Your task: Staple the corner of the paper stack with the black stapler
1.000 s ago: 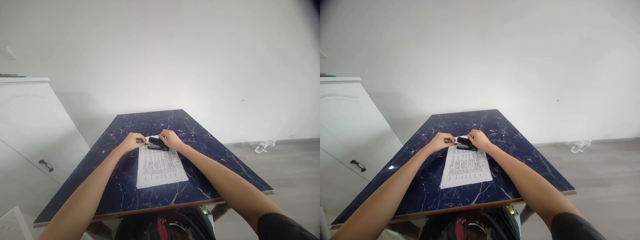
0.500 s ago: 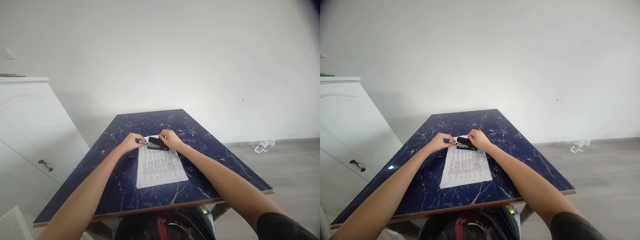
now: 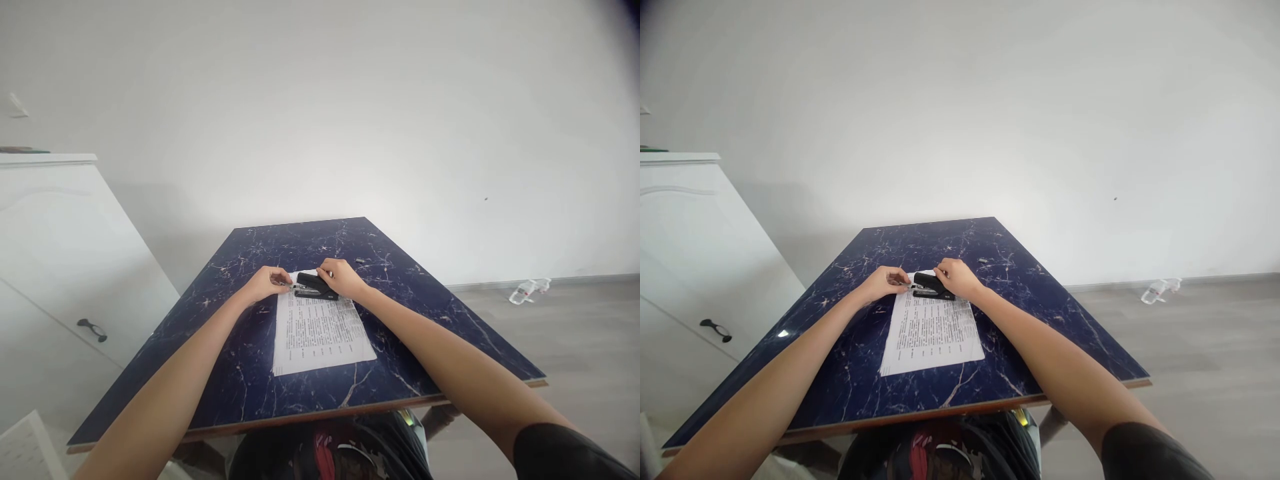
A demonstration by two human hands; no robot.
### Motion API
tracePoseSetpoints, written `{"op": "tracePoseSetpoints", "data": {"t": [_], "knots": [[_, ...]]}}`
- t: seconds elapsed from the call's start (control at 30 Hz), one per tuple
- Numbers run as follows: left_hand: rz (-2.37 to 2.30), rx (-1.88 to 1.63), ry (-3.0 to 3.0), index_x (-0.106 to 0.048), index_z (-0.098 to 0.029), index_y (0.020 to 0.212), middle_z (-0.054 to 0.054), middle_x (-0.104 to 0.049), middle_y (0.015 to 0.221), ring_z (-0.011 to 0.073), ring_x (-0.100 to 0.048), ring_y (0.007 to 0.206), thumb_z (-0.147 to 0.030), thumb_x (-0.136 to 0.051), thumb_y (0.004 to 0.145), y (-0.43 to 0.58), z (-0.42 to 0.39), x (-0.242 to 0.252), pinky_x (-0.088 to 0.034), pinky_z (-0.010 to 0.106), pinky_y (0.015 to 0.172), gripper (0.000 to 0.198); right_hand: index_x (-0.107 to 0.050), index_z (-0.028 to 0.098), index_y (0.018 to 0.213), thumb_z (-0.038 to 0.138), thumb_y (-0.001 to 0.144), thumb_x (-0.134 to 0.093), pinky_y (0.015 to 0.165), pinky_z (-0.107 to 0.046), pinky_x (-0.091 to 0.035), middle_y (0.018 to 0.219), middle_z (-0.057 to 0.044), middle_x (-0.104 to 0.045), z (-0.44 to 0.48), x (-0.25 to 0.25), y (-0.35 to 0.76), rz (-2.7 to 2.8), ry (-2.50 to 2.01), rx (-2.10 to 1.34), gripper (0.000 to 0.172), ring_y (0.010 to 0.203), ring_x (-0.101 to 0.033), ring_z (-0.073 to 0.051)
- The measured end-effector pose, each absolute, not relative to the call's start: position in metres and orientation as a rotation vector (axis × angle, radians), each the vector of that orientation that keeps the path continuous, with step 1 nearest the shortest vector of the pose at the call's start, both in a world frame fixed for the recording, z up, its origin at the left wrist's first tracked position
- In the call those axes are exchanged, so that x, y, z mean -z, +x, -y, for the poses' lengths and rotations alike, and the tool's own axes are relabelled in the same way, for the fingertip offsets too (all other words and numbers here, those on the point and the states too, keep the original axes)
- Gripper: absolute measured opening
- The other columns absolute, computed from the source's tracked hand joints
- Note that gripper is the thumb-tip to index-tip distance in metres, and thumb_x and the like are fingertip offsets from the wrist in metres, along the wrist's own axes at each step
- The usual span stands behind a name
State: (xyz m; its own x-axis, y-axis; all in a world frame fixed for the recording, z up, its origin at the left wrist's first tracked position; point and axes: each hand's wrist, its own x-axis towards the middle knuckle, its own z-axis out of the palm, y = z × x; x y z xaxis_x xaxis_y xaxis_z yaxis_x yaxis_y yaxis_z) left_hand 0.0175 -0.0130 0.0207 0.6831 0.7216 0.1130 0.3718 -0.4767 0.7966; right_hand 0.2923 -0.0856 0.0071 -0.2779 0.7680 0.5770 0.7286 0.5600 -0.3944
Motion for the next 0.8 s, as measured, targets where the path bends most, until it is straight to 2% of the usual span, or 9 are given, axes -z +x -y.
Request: {"op": "tracePoseSetpoints", "data": {"t": [0.47,0.8], "knots": [[-0.855,-0.562,2.052,-0.075,-0.02,0.091,0.01,-0.077,0.101,0.0241,-0.073,0.095,-0.035,-0.082,0.074,0.0166,0.0125,-0.0199,-0.058,0.04,0.09,0.024,-0.064,0.019,0.072,0.027,0.103,-0.049,0.069,-0.028,-0.042,0.079,-0.005,-0.065,0.0846,-0.0058,0.2932,2.047,-1.197,-0.053,0.035,0.07,-0.058,-0.016],[-0.862,-0.514,2.143,-0.082,-0.024,0.088,0.009,-0.079,0.095,0.0263,-0.073,0.089,-0.037,-0.078,0.077,0.0157,0.0119,-0.0222,-0.058,0.039,0.085,0.017,-0.063,0.018,0.072,0.027,0.103,-0.049,0.068,-0.029,-0.043,0.079,-0.005,-0.065,0.085,-0.0067,0.2928,2.047,-1.196,-0.074,0.036,0.07,-0.058,-0.016]]}}
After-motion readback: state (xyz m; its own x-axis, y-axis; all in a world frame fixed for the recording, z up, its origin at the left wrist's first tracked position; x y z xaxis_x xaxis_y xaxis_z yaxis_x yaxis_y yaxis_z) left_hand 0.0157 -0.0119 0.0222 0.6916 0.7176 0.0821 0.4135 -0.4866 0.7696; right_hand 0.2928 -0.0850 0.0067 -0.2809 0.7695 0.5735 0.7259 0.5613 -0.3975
